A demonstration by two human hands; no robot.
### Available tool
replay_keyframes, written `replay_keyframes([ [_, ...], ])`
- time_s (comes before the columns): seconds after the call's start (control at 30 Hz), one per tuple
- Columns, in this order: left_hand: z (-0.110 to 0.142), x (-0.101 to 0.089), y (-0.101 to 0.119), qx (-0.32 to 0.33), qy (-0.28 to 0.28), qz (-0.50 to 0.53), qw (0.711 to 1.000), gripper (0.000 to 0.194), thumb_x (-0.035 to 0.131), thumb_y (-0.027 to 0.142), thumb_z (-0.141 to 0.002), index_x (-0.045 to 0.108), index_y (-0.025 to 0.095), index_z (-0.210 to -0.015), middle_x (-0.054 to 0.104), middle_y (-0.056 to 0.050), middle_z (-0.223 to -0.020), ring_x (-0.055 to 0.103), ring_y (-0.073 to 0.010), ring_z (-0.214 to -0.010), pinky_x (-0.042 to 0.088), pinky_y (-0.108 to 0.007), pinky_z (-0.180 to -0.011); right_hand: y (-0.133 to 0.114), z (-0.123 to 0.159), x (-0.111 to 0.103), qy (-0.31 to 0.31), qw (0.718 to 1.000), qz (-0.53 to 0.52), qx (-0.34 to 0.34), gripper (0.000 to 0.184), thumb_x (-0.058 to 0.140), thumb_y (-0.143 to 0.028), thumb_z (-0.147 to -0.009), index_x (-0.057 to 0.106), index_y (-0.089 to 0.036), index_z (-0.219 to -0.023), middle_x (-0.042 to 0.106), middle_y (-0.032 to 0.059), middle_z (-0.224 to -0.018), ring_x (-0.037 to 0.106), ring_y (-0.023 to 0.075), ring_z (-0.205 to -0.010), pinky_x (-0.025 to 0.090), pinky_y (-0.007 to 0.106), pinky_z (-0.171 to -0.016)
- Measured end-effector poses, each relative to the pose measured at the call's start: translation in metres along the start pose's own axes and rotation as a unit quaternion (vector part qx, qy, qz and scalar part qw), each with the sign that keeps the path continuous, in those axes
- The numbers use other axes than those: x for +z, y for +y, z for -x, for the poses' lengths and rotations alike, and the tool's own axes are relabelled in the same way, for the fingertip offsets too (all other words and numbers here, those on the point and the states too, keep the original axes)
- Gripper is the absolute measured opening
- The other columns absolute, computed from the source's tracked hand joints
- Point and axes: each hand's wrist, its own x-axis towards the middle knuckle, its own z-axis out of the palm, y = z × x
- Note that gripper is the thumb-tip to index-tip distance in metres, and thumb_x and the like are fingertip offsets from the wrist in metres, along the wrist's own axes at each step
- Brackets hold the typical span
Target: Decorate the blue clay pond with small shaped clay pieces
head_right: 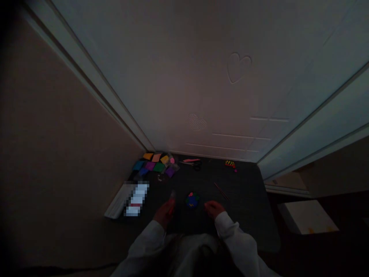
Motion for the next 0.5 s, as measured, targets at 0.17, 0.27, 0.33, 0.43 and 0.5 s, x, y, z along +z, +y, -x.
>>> replay_keyframes([
  [0.17, 0.035, 0.005, 0.029, 0.173, -0.065, -0.125, 0.975, 0.029, 0.065, 0.024, -0.065, 0.058, 0.012, -0.091, 0.062, -0.004, -0.085, 0.058, -0.0157, -0.078, 0.046, -0.032, -0.074, -0.040, 0.021, 0.006, -0.016, 0.994, 0.006, -0.104, 0.021, 0.060, -0.032, -0.072, 0.058, -0.013, -0.081, 0.062, 0.0003, -0.070, 0.055, 0.0099, -0.057, 0.045, 0.026, -0.057],
  [0.27, 0.062, 0.012, 0.049, 0.278, -0.093, -0.182, 0.939, 0.038, 0.069, 0.030, -0.058, 0.061, 0.016, -0.093, 0.063, -0.006, -0.093, 0.057, -0.0195, -0.086, 0.044, -0.032, -0.079, -0.072, 0.044, 0.010, -0.018, 0.985, 0.000, -0.174, 0.034, 0.064, -0.040, -0.063, 0.057, -0.016, -0.087, 0.066, 0.0027, -0.074, 0.056, 0.0117, -0.059, 0.044, 0.026, -0.057],
  [0.33, 0.078, 0.018, 0.060, 0.345, -0.094, -0.216, 0.909, 0.040, 0.070, 0.030, -0.056, 0.062, 0.018, -0.093, 0.062, -0.006, -0.098, 0.054, -0.0216, -0.092, 0.040, -0.033, -0.084, -0.092, 0.063, 0.012, -0.014, 0.977, 0.003, -0.213, 0.036, 0.063, -0.042, -0.063, 0.056, -0.018, -0.088, 0.067, 0.0037, -0.079, 0.057, 0.0128, -0.063, 0.044, 0.026, -0.058],
  [0.43, 0.094, 0.025, 0.070, 0.424, -0.088, -0.254, 0.865, 0.040, 0.069, 0.030, -0.057, 0.063, 0.021, -0.095, 0.060, -0.007, -0.102, 0.049, -0.0236, -0.099, 0.035, -0.036, -0.090, -0.116, 0.089, 0.013, 0.016, 0.944, 0.100, -0.314, 0.021, 0.059, -0.036, -0.069, 0.058, -0.018, -0.081, 0.066, 0.0052, -0.076, 0.058, 0.0141, -0.066, 0.043, 0.026, -0.059],
  [0.5, 0.101, 0.028, 0.072, 0.455, -0.093, -0.273, 0.842, 0.039, 0.068, 0.030, -0.059, 0.063, 0.023, -0.097, 0.061, -0.007, -0.102, 0.049, -0.0241, -0.099, 0.035, -0.037, -0.090, -0.124, 0.100, 0.012, 0.041, 0.914, 0.184, -0.359, 0.014, 0.056, -0.030, -0.071, 0.060, -0.019, -0.077, 0.064, 0.0037, -0.070, 0.055, 0.0121, -0.059, 0.042, 0.024, -0.054],
])
